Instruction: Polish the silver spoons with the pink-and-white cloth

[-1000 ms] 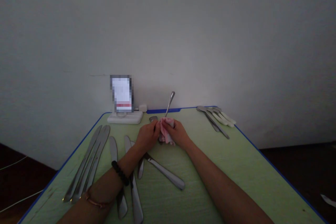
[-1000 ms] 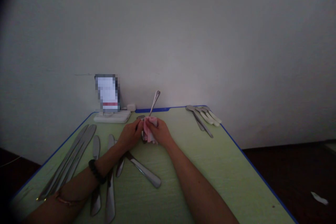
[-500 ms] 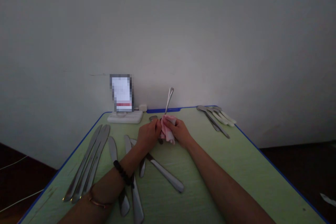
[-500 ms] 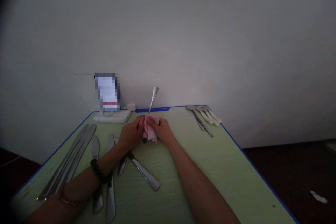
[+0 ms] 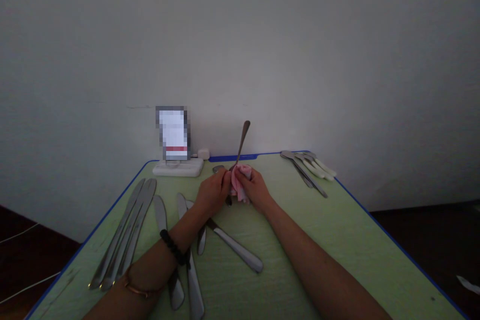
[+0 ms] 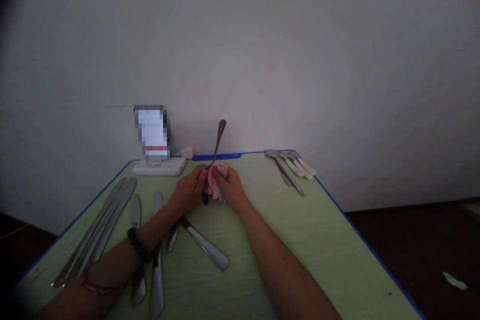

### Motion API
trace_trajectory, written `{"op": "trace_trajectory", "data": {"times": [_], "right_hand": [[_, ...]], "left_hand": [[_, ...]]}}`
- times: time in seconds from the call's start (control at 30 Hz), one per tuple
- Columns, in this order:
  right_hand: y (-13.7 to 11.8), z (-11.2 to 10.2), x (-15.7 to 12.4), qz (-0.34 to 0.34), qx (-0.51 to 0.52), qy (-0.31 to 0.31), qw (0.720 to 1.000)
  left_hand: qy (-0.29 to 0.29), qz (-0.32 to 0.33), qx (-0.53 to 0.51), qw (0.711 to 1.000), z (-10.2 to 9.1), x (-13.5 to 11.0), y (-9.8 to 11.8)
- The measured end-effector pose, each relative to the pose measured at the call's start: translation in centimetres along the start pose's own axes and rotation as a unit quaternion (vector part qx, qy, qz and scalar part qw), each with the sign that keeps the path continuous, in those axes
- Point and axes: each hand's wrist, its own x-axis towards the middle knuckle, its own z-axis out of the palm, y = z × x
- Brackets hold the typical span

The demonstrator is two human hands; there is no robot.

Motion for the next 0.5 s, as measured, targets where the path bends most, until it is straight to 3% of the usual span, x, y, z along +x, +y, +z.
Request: {"op": "trace_trajectory", "data": {"times": [0.23, 0.5], "right_hand": [[-0.05, 0.0, -0.08, 0.029, 0.077, -0.018, 0.996], [0.26, -0.25, 0.17, 0.024, 0.082, -0.048, 0.995]], "left_hand": [[-0.013, 0.035, -0.026, 0.999, 0.19, -0.05, -0.09], [-0.021, 0.049, -0.049, 0.997, 0.32, -0.05, -0.29]]}}
